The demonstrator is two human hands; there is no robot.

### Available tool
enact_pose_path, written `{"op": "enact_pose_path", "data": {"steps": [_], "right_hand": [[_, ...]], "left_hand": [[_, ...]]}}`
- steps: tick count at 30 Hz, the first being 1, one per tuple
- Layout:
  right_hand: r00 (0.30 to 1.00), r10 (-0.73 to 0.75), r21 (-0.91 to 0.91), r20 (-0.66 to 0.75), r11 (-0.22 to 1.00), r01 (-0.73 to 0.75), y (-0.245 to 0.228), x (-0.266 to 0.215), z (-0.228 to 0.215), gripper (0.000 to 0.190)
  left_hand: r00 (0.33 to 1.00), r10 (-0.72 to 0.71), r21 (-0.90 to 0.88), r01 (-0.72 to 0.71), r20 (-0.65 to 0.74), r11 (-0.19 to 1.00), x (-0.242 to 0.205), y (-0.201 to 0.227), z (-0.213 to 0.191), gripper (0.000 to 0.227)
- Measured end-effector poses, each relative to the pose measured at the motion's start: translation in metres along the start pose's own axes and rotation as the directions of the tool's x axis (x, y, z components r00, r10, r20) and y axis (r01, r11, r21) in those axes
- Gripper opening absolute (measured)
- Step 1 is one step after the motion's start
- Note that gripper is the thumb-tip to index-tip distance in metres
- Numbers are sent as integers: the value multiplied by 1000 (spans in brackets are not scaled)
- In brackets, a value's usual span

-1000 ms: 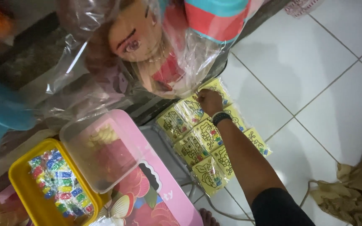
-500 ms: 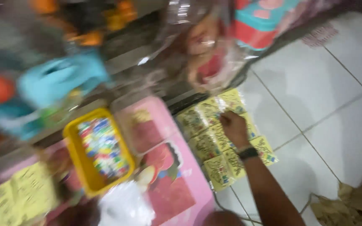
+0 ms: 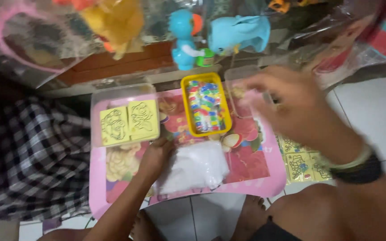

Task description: Packing small illustrated cards and colorful materials into plastic bags to create kits.

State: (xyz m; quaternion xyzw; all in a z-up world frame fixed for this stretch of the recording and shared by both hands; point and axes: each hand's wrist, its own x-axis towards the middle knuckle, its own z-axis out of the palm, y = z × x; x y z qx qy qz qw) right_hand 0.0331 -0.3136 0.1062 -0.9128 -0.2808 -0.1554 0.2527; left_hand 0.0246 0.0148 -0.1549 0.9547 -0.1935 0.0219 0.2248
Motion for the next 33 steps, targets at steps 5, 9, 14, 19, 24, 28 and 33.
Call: {"op": "enact_pose_path", "data": {"steps": [5, 9, 14, 19, 24, 28, 33], "right_hand": [[975, -114, 276, 192, 960, 57, -39, -3, 116, 21], [865, 66, 104, 498, 985, -136, -28, -22, 172, 28], [893, -46, -64, 448, 994, 84, -22, -29, 219, 57], [911, -40, 46, 410, 999, 23, -14, -20, 241, 21], [905, -6, 72, 425, 997, -27, -1, -22, 244, 6], [901, 52, 39, 431, 996, -76, -8, -16, 223, 15], [930, 107, 59, 352, 989, -136, -7, -9, 195, 18]], "left_hand": [[995, 64, -126, -74, -81, 989, -2, -8, -5, 12], [996, 20, -151, -32, -84, 988, -5, -8, -16, 9], [995, 88, -95, -93, -55, 991, -5, -10, -33, 5], [997, 5, -169, 7, 72, 986, -8, -4, -43, 10], [952, -104, -272, 186, 289, 944, -11, -13, -44, 22], [945, -79, -375, 202, 319, 905, -12, -23, -37, 18], [947, -87, -393, 211, 310, 895, -12, -23, -38, 18]]}}
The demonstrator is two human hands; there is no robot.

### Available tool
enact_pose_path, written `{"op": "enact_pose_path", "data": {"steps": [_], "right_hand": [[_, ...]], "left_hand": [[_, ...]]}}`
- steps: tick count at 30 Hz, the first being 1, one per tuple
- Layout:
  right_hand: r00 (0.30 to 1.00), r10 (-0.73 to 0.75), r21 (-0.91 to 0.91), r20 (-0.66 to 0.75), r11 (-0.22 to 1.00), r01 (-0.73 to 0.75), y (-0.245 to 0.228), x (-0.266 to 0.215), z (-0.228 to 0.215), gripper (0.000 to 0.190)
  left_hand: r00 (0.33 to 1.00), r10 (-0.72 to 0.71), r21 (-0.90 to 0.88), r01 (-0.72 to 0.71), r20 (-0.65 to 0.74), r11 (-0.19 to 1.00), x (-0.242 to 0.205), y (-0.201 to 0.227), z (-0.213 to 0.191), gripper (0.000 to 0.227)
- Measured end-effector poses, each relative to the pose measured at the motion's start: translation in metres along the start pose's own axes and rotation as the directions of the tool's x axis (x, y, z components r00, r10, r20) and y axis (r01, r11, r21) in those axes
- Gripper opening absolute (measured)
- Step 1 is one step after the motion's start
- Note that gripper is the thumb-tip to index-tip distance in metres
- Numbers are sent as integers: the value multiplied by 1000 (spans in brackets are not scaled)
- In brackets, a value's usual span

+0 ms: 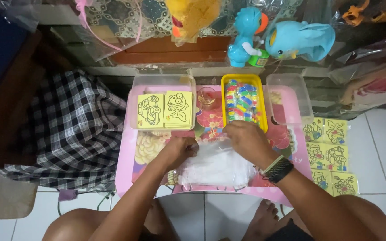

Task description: Packing small illustrated cards and colorful materials into plastic bags to create kits.

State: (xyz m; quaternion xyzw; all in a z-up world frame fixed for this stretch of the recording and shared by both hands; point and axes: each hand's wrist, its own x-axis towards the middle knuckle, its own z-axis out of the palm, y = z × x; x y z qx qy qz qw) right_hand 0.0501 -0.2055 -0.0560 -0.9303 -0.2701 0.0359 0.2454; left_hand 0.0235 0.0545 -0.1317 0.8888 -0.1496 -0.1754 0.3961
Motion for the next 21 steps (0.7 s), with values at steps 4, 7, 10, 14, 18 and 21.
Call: {"op": "enact_pose_path", "data": {"steps": [4, 7, 10, 14, 18, 21], "right_hand": [[987, 152, 255, -60, 958, -133, -2, -4, -19, 15], [945, 321, 490, -62, 835, -251, -2, -8, -23, 13], [897, 443, 710, -11, 635, -304, 5, -7, -14, 14], [874, 486, 838, 14, 471, -275, -5, -7, -5, 14], [897, 443, 829, -2, 503, -247, -15, -10, 6, 14], [927, 359, 848, 105, 455, -272, -27, -15, 5, 14]], "left_hand": [[999, -14, 84, 11, 31, 996, -1, 6, -3, 16], [999, -30, 275, 25, 16, 961, -5, 15, -4, 43], [997, -78, 281, 72, 10, 957, -24, 64, -26, 75], [979, -194, -475, 145, -55, 868, -32, 78, -16, 70], [931, -225, -820, -117, -287, 561, -25, 110, -16, 42], [894, -259, -788, -150, -367, 597, -26, 113, -22, 17]]}}
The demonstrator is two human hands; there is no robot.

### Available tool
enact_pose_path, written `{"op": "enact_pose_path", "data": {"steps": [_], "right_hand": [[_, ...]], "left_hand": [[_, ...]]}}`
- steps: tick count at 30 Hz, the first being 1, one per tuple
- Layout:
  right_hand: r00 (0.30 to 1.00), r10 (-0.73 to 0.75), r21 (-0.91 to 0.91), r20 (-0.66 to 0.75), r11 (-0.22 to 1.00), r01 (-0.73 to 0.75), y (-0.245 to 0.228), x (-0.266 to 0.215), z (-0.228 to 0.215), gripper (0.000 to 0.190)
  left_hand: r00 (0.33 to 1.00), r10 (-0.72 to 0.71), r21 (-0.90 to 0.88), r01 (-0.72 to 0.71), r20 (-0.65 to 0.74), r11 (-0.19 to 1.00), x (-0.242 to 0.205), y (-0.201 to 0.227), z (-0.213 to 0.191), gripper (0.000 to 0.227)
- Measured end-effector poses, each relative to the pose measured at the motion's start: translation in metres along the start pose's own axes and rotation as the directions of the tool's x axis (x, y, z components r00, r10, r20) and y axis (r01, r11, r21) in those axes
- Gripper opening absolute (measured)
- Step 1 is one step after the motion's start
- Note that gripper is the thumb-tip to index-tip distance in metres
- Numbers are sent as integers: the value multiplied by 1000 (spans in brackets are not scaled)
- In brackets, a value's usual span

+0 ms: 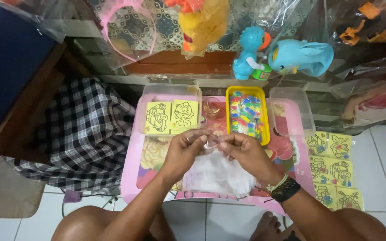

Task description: Packing small illustrated cards and colorful materials into plastic bags to create kits.

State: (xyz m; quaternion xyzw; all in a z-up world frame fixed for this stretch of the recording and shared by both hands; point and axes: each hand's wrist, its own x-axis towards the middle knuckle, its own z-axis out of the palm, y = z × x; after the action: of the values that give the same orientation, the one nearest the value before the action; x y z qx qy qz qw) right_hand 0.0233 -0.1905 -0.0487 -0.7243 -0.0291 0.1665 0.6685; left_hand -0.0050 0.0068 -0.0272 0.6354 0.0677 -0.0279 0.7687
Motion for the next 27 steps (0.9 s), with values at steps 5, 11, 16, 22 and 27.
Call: {"op": "enact_pose_path", "data": {"steps": [5, 11, 16, 22, 27], "right_hand": [[1000, -28, 280, 6, 960, 25, -23, -2, 1, 50], [991, -85, 239, -103, 965, 108, -3, 6, 4, 21], [979, -166, 160, -118, 970, 184, -10, 5, 9, 16], [954, -279, 49, -106, 957, 286, -19, 2, 1, 14], [902, -422, -78, -92, 906, 416, -33, -1, -7, 19]], "left_hand": [[942, -186, 93, 166, 278, 982, 3, 10, -12, 23], [915, -224, 136, 188, 335, 973, -5, 4, -4, 24], [937, -249, 102, 231, 244, 968, -4, 2, 4, 21], [954, -250, 131, 231, 163, 964, 6, -14, -14, 23], [952, -284, 47, 280, 111, 959, 6, -6, -14, 25]]}}
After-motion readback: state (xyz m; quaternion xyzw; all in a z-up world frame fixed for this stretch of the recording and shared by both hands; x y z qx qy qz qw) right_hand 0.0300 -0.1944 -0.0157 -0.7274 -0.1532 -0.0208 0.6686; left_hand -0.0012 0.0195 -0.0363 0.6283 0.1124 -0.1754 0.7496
